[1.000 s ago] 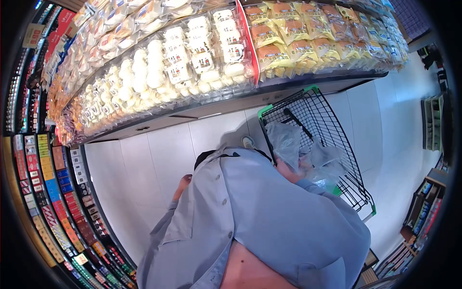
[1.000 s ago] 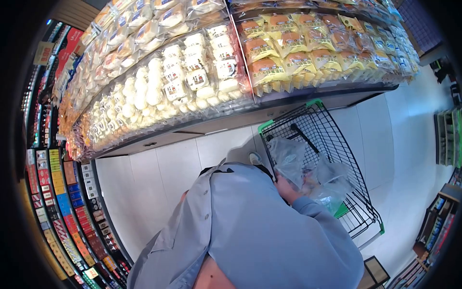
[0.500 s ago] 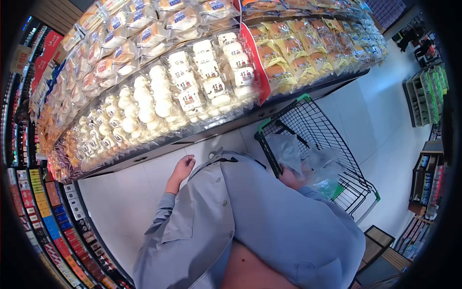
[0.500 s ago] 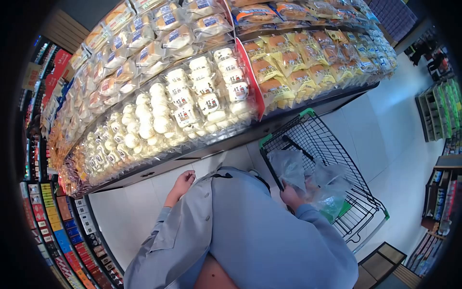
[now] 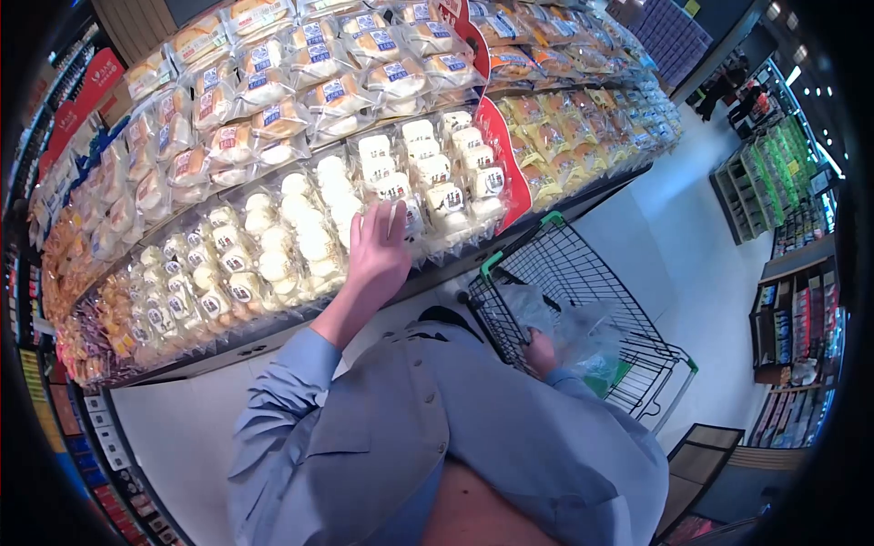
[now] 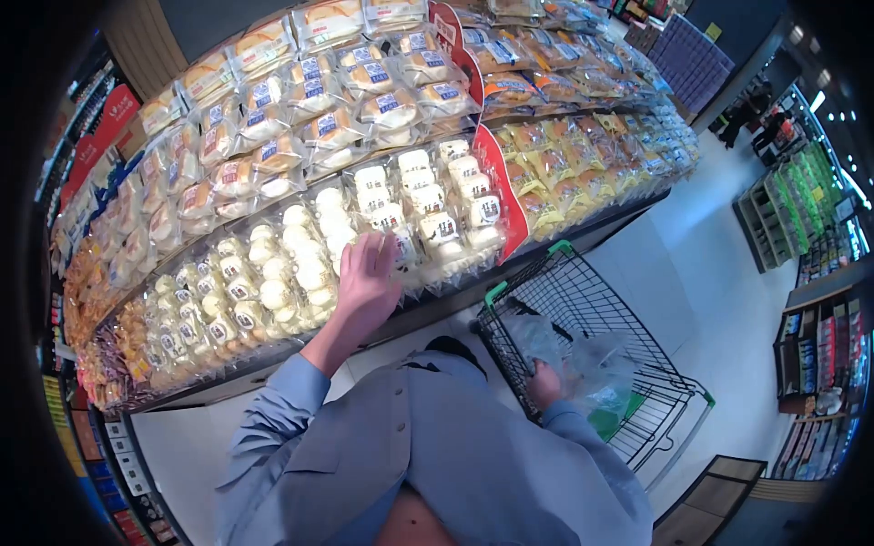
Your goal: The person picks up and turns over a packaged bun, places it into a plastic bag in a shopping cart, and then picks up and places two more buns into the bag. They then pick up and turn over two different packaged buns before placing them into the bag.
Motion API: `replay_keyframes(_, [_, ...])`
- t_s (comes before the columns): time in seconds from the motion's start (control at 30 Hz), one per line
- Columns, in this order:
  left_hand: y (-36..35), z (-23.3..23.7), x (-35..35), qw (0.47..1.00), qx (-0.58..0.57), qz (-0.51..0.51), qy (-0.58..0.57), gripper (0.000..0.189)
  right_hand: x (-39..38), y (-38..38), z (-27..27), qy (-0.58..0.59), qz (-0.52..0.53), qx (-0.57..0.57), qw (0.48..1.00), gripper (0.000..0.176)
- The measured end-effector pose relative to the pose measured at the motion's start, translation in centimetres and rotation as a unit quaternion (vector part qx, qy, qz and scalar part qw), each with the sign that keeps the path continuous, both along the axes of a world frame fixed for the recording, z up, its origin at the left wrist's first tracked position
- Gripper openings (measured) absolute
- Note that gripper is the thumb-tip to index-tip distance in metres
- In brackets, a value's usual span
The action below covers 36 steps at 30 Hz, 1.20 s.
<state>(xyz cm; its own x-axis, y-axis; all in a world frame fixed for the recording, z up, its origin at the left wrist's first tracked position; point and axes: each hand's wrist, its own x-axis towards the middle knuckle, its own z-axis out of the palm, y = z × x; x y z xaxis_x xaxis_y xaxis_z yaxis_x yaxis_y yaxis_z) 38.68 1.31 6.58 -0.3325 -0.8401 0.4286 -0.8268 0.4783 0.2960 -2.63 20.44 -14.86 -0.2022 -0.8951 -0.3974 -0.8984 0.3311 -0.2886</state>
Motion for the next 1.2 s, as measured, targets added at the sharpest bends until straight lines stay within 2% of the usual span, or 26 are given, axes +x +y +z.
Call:
replay_keyframes(0.07, [-0.2, -0.3, -0.6, 0.991, -0.045, 0.064, -0.110, 0.086, 1.1, 0.2, -0.1, 0.049, -0.062, -0.001, 0.997, 0.063])
replay_keyframes(0.1, [-0.6, -0.4, -0.7, 0.987, -0.031, 0.069, -0.142, 0.069, 1.0, 0.4, -1.2, 0.043, -0.078, -0.025, 0.996, 0.073])
replay_keyframes(0.17, [-2.1, -3.0, -0.8, 0.987, -0.079, 0.073, -0.118, 0.068, 2.1, 0.3, -0.7, 0.044, -0.089, -0.035, 0.994, 0.073])
replay_keyframes(0.23, [-2.9, -2.6, -0.6, 0.984, -0.154, 0.063, -0.065, 0.064, 3.0, 0.1, -0.4, 0.036, -0.095, -0.059, 0.993, 0.074])
replay_keyframes(0.27, [-3.3, -2.6, -0.4, 0.984, -0.154, 0.067, -0.060, 0.064, 3.3, -0.1, -0.5, 0.041, -0.091, -0.060, 0.993, 0.074])
replay_keyframes(0.33, [-3.6, -1.3, 0.1, 0.997, 0.008, 0.013, -0.072, 0.084, 4.2, -0.2, -0.4, 0.045, -0.076, -0.053, 0.995, 0.072])
replay_keyframes(0.47, [-3.2, 0.6, 0.7, 0.999, -0.013, 0.001, -0.040, 0.079, 5.2, -1.4, 0.3, 0.045, -0.068, -0.094, 0.992, 0.067])
replay_keyframes(0.53, [-3.1, 0.9, 0.7, 0.998, -0.061, 0.001, -0.028, 0.072, 5.5, -2.5, 0.7, 0.041, -0.056, -0.128, 0.989, 0.064])
replay_keyframes(0.6, [-3.1, 0.9, 0.9, 0.998, -0.049, 0.005, -0.031, 0.075, 5.5, -3.3, 1.1, 0.012, -0.070, -0.157, 0.985, 0.062])
replay_keyframes(0.73, [-3.5, 0.1, 1.2, 0.997, -0.047, -0.018, 0.050, 0.076, 5.8, -5.3, 1.8, -0.004, -0.093, -0.210, 0.973, 0.057])
replay_keyframes(0.8, [-3.5, -0.3, 1.4, 0.995, -0.039, -0.029, 0.085, 0.076, 6.8, -6.8, 2.7, -0.035, -0.090, -0.247, 0.964, 0.048])
replay_keyframes(0.9, [-2.7, 0.7, 2.0, 0.986, -0.052, -0.085, 0.134, 0.075, 11.3, -9.7, 6.9, -0.342, -0.151, -0.204, 0.905, 0.043])
replay_keyframes(0.97, [-2.0, 1.0, 2.0, 0.982, -0.057, -0.098, 0.149, 0.076, 14.8, -11.8, 11.2, -0.515, -0.133, -0.159, 0.832, 0.043])
replay_keyframes(1.07, [0.3, 2.0, 2.1, 0.971, -0.059, -0.127, 0.196, 0.076, 20.1, -14.0, 17.1, -0.718, -0.045, -0.123, 0.683, 0.047])
replay_keyframes(1.13, [2.3, 1.8, 2.0, 0.961, -0.052, -0.138, 0.232, 0.076, 22.0, -15.2, 18.3, -0.720, -0.083, -0.114, 0.679, 0.047])
replay_keyframes(1.2, [4.3, 1.0, 2.8, 0.922, -0.013, -0.130, 0.364, 0.077, 23.2, -16.4, 19.5, -0.725, -0.118, -0.107, 0.670, 0.046])
